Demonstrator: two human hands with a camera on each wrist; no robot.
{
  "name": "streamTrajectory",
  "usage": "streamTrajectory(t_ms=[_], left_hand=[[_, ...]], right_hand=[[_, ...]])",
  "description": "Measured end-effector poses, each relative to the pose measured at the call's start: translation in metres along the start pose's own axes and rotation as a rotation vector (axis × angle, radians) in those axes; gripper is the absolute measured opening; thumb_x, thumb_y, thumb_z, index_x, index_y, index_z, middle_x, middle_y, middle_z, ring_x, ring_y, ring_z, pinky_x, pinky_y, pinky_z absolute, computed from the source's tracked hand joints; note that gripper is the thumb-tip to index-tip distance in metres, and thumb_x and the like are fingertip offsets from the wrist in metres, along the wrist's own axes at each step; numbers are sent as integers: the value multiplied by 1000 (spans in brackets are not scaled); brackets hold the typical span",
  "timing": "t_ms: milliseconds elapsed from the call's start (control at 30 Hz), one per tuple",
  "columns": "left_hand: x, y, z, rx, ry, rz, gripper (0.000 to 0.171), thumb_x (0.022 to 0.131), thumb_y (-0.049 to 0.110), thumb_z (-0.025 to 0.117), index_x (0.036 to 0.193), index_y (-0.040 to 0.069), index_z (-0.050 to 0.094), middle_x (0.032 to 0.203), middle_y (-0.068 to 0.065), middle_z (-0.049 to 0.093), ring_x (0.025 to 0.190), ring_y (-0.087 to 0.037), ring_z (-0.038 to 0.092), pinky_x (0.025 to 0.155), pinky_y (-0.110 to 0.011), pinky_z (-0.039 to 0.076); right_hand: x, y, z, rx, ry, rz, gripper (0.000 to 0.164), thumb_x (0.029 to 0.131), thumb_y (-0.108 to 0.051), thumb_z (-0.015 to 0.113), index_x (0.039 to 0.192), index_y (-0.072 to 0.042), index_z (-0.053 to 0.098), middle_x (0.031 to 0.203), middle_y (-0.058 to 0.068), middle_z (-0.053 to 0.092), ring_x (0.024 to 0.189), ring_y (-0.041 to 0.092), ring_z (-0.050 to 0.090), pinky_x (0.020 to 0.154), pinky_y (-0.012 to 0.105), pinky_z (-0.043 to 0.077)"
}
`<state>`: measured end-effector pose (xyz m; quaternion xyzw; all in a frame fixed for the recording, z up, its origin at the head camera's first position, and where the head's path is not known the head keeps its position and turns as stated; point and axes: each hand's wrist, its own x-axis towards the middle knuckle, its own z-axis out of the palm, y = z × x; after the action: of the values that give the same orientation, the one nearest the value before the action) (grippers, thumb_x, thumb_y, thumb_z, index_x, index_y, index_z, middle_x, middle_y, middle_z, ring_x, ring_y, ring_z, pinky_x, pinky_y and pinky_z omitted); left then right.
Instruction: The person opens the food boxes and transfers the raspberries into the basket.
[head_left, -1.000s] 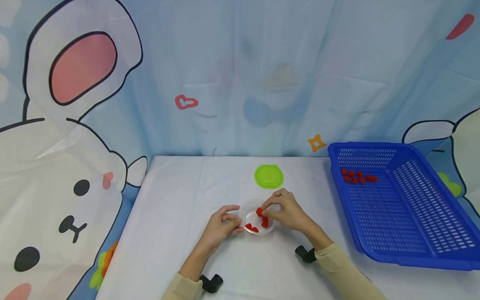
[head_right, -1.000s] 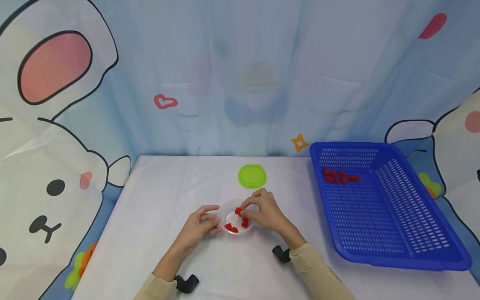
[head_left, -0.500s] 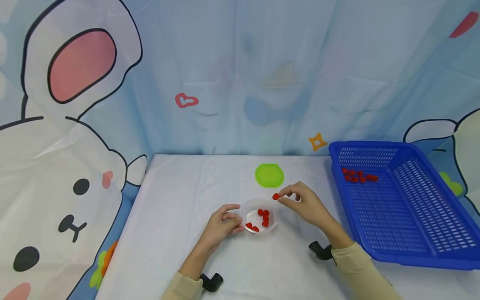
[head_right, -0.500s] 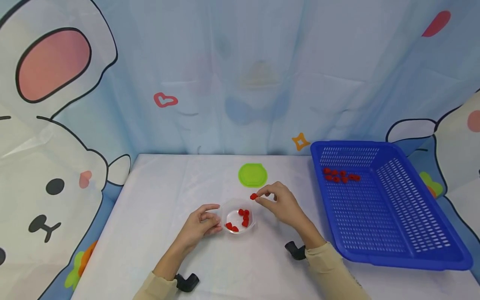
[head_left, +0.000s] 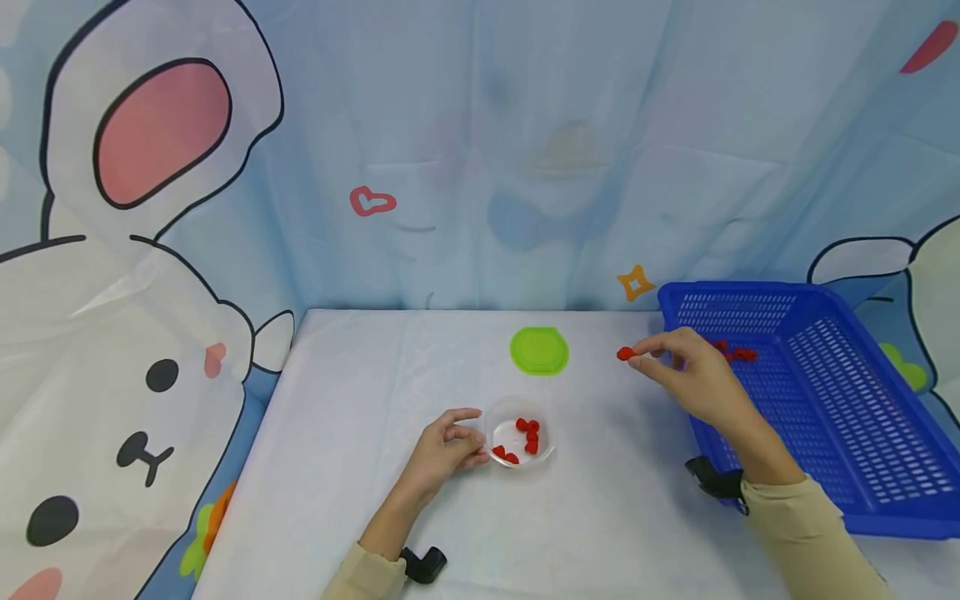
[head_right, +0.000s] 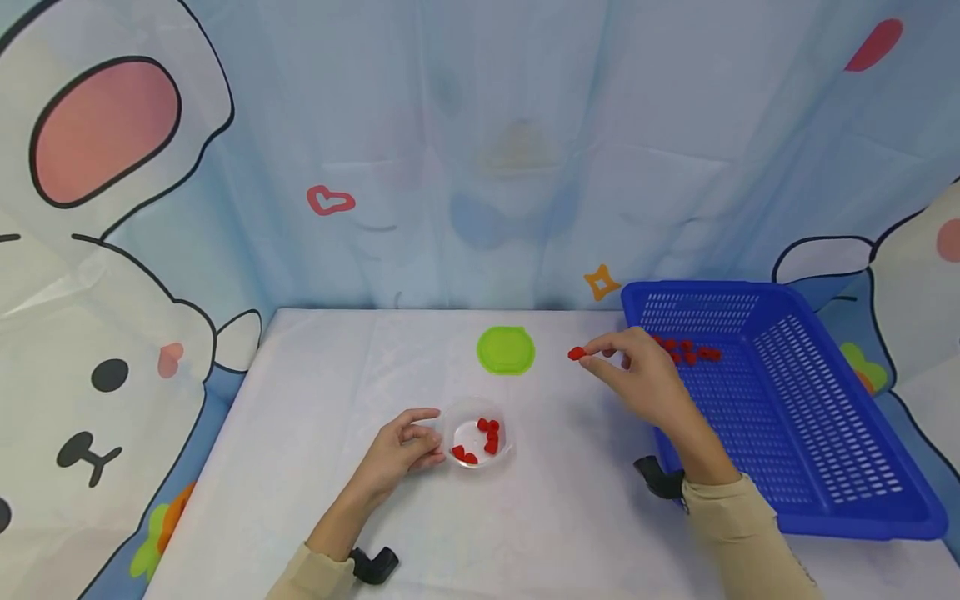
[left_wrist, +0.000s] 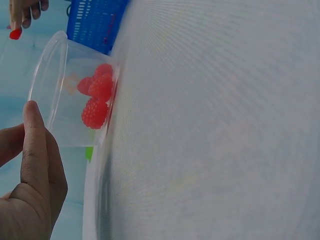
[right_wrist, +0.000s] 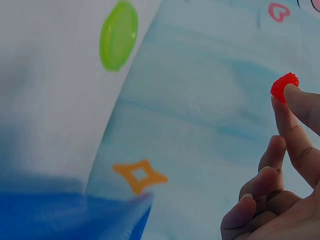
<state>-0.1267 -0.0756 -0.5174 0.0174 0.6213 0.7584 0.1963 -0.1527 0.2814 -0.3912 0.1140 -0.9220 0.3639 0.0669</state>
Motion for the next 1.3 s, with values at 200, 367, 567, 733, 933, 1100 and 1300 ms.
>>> streamTrajectory(t_ms=[200, 367, 567, 733, 933, 1100, 1300], left_hand=[[-1, 1, 1, 1, 2, -6, 43, 96, 2, 66, 137, -2, 52, 96, -13, 63, 82, -22, 69, 82, -36, 61], [-2, 0, 1, 2, 9, -8, 44, 96, 2, 67, 137, -2, 52, 97, -14, 63, 83, -23, 69, 82, -37, 61], [-1, -1, 0, -1, 4, 7, 44, 96, 2, 66, 137, -3, 52, 97, -13, 63, 82, -22, 70, 82, -37, 61], [-1, -1, 0, -9, -9, 23, 44, 96, 1, 66, 137, -5, 51, 96, -13, 64, 81, -21, 70, 82, -36, 61], [-1, -2, -1, -4, -9, 23, 45, 96, 3, 67, 137, -4, 51, 97, -13, 64, 82, -22, 70, 83, -37, 61], [-1, -2, -1, -1, -6, 15, 44, 96, 3, 67, 137, -3, 51, 98, -14, 64, 82, -22, 70, 83, -36, 61], [0, -1, -1, -1, -6, 23, 44, 96, 2, 66, 137, -2, 52, 98, -14, 64, 83, -21, 70, 83, -36, 60]], right_hand=[[3, 22, -38, -54, 6, 92, 30, 100, -30, 64, 115, -4, 71, 96, 12, 48, 68, 23, 40, 45, 31, 33], [13, 60, -62, -109, 8, 182, 44, 101, -39, 60, 121, 0, 66, 112, 20, 56, 71, 26, 47, 47, 32, 38], [18, 113, -75, -108, 30, 309, 57, 103, -45, 54, 127, 6, 59, 128, 33, 50, 106, 49, 49, 69, 55, 50], [18, 147, -77, -80, 12, 445, 65, 104, -48, 48, 132, 10, 51, 135, 38, 43, 121, 56, 39, 88, 71, 41], [19, 179, -73, -104, -2, 528, 55, 106, -35, 48, 127, 16, 51, 130, 41, 45, 117, 57, 41, 88, 71, 40], [15, 203, -70, -106, -48, 582, 49, 103, -26, 53, 120, 20, 53, 125, 43, 46, 112, 59, 42, 86, 72, 39], [13, 212, -70, -141, -61, 600, 49, 100, -25, 56, 115, 21, 54, 121, 44, 47, 110, 60, 43, 88, 73, 39]])
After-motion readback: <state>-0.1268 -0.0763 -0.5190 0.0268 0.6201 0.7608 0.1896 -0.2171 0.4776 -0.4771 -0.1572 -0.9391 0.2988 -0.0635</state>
